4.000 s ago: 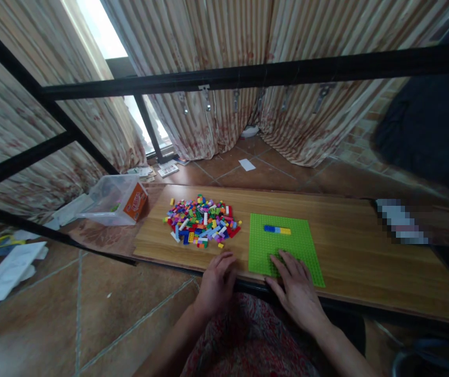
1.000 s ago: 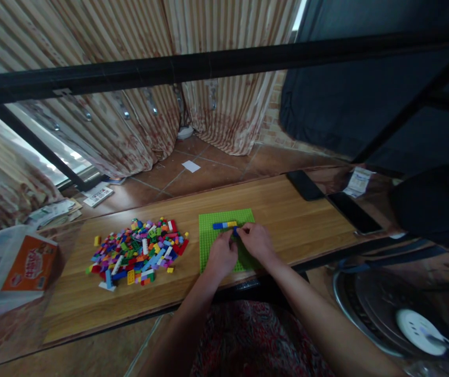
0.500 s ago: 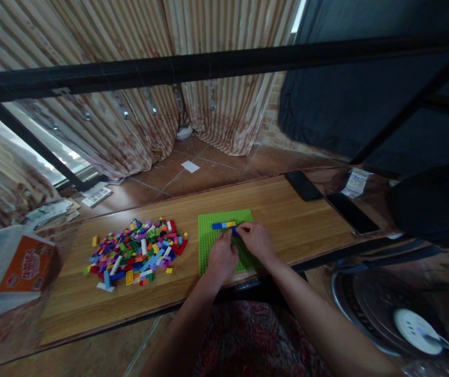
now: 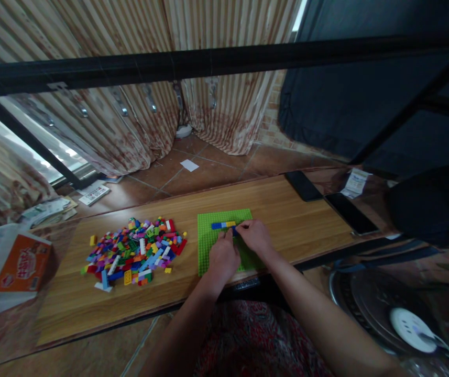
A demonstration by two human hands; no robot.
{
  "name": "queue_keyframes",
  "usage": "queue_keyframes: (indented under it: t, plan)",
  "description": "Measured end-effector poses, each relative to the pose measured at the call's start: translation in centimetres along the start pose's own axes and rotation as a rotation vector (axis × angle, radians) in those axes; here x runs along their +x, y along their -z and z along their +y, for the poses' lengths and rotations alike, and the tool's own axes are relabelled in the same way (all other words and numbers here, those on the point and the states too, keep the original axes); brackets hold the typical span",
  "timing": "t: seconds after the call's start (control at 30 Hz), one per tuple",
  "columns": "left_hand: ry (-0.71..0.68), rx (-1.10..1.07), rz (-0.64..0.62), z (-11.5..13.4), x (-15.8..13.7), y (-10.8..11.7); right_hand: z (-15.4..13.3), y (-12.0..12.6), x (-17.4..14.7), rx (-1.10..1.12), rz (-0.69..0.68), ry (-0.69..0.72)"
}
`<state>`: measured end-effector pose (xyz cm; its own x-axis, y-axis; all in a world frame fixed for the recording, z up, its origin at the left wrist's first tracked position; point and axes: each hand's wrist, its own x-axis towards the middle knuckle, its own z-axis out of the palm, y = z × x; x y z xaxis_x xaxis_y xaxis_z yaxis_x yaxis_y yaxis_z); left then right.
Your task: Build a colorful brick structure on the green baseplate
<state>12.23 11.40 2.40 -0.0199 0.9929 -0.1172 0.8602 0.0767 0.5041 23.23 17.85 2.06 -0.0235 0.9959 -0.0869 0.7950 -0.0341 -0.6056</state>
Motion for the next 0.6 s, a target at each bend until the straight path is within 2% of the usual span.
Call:
queue_keyframes:
  t: [0.23, 0.43, 0.6]
  plan:
    - [-0.025, 0.1, 0.019, 0.5, -0.8, -0.2, 0.0, 0.1, 0.1, -0.006, -0.013, -0.003]
    - [-0.092, 0.249, -0.021, 0.9, -0.7, -0.5, 0.1, 0.2, 0.2, 0.009, -0.031, 0.008]
    - [-0.095, 0.299, -0.068, 1.3, -0.4, -0.4, 0.3, 0.5, 0.6, 0.027, -0.077, 0.037]
